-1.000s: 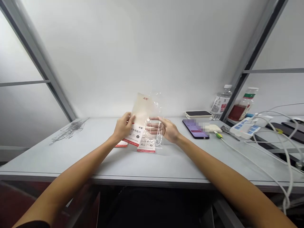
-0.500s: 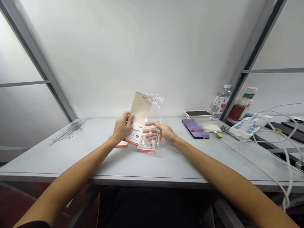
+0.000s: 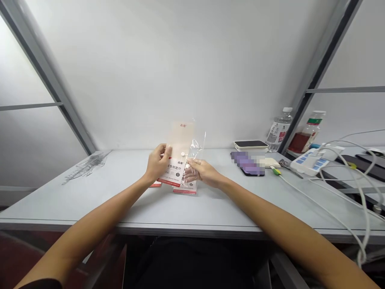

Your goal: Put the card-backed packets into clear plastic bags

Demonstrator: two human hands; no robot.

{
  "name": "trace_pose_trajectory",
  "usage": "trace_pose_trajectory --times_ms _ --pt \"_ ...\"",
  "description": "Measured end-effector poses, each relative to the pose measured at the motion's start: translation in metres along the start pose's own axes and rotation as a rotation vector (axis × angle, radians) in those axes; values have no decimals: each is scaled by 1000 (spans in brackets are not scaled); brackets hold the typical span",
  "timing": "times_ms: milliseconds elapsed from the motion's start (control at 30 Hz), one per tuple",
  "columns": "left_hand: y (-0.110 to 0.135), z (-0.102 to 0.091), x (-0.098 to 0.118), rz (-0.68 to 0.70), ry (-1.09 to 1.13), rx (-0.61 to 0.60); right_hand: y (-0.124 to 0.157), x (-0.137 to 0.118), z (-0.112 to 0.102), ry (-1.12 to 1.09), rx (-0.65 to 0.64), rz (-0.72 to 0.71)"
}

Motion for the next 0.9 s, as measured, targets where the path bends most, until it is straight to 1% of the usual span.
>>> trace_pose_trajectory --times_ms 100,167,233,300,367,433,467,533,633,767,900 --pt "3 6 0 -30 123 -65 -1 3 3 88 -49 -45" --pt "3 9 0 -69 226 -149 -1 4 4 182 -4 -97" --pt "1 9 -1 -133 360 -275 -1 2 1 284 94 -165" --pt "-3 6 -3 -208 480 -431 0 -2 -4 355 185 -234" --pt "-7 3 -4 -264 534 -583 0 -5 -12 369 227 -284" --pt "-9 0 -5 -297 544 -686 -1 -7 -19 343 224 -303" --pt "-10 -1 -5 -308 545 -707 -1 -7 -22 329 213 -303" --pt "-10 0 -6 -334 543 -702 0 -7 -24 317 187 -292" --pt "-9 4 -7 -378 515 -637 1 -7 -22 338 159 -271" --pt "-8 11 -5 -404 482 -559 4 -9 -20 386 171 -258" --pt "-6 12 1 -381 409 -579 5 -9 -21 403 147 -241"
Point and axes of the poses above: each hand's wrist, its own y-axis away from the middle knuckle, its own z-axis out of the palm, x = y × z, the point moved 1 cm from there along -y, towards the middle knuckle, and after that the axes turned 5 degrees about -z, right-handed, at the moved point
